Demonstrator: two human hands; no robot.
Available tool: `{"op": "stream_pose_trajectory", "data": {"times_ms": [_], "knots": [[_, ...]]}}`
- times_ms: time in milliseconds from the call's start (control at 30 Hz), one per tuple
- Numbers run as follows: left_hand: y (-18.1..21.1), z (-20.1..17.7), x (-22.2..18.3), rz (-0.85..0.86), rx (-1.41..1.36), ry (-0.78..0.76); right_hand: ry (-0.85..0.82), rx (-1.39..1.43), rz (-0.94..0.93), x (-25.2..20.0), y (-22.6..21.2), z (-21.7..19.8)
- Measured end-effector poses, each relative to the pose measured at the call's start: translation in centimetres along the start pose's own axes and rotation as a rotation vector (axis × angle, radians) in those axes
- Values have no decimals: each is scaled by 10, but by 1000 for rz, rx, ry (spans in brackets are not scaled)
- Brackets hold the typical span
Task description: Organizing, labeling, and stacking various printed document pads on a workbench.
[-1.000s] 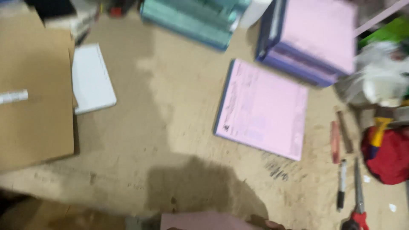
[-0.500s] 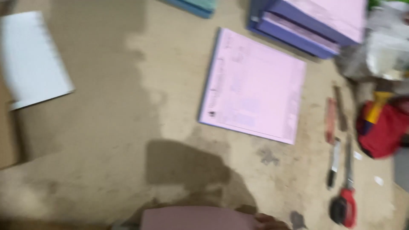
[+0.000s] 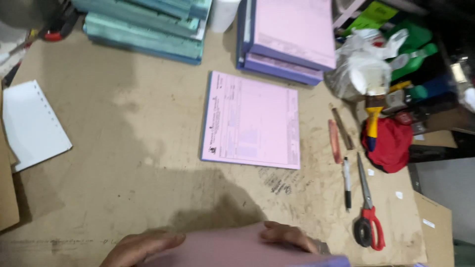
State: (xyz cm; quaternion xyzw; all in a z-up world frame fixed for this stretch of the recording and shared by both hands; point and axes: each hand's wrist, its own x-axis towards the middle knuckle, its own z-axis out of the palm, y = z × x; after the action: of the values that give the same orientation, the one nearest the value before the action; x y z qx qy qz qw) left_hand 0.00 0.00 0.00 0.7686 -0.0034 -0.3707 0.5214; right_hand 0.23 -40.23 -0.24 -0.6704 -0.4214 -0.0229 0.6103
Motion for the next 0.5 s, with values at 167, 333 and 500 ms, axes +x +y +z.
{"op": "stream_pose_trajectory", "data": {"times_ms": [167,333,500], "knots": [[79,0,-29,-412,-137,163,160,133,-92,8,-3,16],[14,12,-7,779,-298,303,770,253,80,42,-40,79],[46,51,-15,873,-590,714,724,143,281,51,-65,70]]}}
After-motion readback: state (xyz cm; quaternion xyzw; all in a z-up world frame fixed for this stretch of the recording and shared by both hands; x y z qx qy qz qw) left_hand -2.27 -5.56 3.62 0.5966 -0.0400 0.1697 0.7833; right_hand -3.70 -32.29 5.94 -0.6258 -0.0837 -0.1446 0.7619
